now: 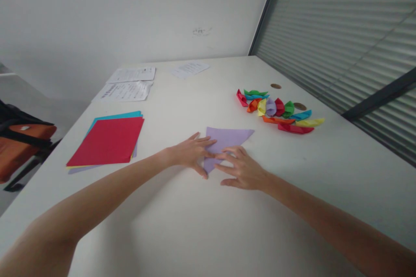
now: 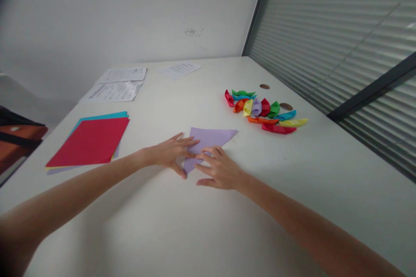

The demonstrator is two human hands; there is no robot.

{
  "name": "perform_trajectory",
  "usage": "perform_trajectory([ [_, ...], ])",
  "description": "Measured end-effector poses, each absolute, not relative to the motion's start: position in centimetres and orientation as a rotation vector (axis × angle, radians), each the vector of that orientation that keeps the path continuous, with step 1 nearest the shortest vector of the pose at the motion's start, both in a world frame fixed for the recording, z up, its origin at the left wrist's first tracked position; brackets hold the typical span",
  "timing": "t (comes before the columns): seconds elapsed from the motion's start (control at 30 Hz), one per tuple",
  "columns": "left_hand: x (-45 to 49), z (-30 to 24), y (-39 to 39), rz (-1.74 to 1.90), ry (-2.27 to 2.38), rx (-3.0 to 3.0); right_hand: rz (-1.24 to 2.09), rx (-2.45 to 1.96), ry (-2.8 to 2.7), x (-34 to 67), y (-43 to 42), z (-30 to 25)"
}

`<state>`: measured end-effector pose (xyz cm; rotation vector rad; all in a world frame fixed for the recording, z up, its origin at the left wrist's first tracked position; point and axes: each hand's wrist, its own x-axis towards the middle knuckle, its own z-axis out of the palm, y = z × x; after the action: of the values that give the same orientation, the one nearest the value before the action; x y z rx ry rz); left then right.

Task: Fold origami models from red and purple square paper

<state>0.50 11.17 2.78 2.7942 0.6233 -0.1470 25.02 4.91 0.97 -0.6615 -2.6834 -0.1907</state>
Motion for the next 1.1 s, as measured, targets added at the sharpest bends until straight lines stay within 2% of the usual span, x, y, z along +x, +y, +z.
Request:
perform_trajectory([
  [0.3, 0.4, 2.6, 11.3, -0.137, 0.631, 2.794, -0.396, -1.094, -2.495, 33.5, 10.3, -0.5],
  [0.5, 0.3, 2.4, 11.3, -0.135, 0.622, 2.811, -0.641, -1.620, -2.178, 38.9, 13.1, 0.8],
  [0.6, 0.4, 2.5, 11.2, -0.143, 0.627, 2.810, -0.562, -1.544, -2.161, 37.1, 12.3, 1.5],
  [0.73, 0.8, 2.7, 11.1, -0.151, 0.646, 2.802, -0.170, -0.996, -2.576, 30.7, 8.8, 1.0],
  [0.83, 0.9, 2.6, 11.1, -0.157, 0.645, 2.801, 0.011, -0.741, -2.746, 27.6, 6.7, -0.2],
  [0.97, 0.7, 2.6, 11.1, -0.160, 0.649, 2.808, 0.013, -0.909, -2.705, 30.4, 7.7, -1.0],
  [1.1, 0.4, 2.6, 11.0, -0.157, 0.637, 2.811, -0.148, -1.266, -2.593, 36.8, 10.9, -0.3],
])
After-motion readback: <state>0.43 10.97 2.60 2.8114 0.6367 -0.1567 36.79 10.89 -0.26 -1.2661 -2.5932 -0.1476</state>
